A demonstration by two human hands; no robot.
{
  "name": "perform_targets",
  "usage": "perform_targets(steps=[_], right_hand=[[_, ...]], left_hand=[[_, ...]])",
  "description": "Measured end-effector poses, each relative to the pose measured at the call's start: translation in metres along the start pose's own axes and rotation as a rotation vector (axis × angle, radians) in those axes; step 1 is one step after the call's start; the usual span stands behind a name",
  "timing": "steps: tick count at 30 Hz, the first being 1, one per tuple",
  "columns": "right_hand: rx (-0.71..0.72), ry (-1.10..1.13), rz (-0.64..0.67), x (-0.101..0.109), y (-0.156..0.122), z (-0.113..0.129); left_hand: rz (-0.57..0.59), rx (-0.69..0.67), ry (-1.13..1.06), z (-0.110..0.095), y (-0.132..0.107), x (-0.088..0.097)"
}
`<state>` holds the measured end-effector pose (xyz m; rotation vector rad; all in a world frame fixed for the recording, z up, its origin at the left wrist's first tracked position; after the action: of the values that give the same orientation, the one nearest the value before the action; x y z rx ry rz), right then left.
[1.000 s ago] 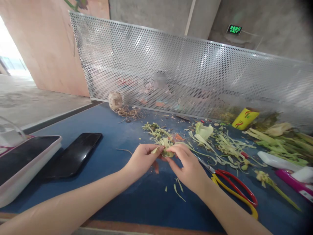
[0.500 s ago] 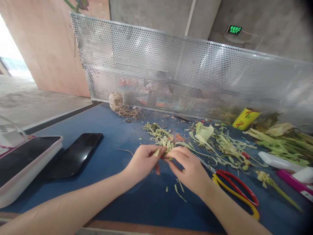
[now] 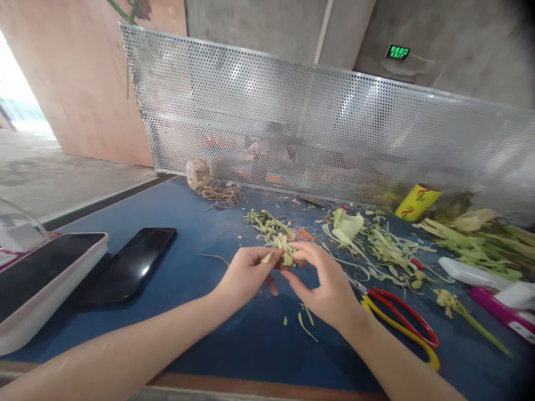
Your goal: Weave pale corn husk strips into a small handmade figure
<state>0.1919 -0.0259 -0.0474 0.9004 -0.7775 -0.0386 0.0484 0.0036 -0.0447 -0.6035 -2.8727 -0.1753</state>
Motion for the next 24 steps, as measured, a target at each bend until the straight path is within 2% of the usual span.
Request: perform_targets(steps=[5,9,14,17,20,24], right_hand=[[-0.043,0.047,-0.091,0.0006,0.0008,0.0008],[-0.062,0.005,-0.066,-0.0026,0.0003,-0.0017],[0.005,0.007,-0.061,-0.0012,-0.0001,-0.0030],[-0.049,0.073,-0.061,-0.0005,0.0008,-0.0038],[-0.117,0.084,-0.008,-0.0029,0.0012,-0.0051],[-0.117,0.054,-0.015,-0.0042,0.0006,-0.0059]], left_hand=[[0.005,0.051,-0.044,0.0029,0.0009,-0.0002],[-0.007,0.062,-0.096,0.0024,0.0000,-0.0030],[-0.002,0.038,-0.092,0.0050,0.0006,-0.0016],[0.011,0.042,-0.065,0.0053,0.0016,-0.0006],[0.031,0.034,-0.076,0.0025,0.0014,-0.0019],[0.044,-0.011,-0.084,-0.0028,-0.0014,-0.0043]])
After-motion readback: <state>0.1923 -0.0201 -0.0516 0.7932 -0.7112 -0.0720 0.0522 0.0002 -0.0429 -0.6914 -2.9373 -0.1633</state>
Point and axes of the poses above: each hand's wrist, its own y-axis towards the middle knuckle, its own x-axis out of the back of the hand, z = x × y, the point moved 2 cm from there along y, towards the middle knuckle, and after that the axes turned 9 degrees about y, right-handed, at the moved point
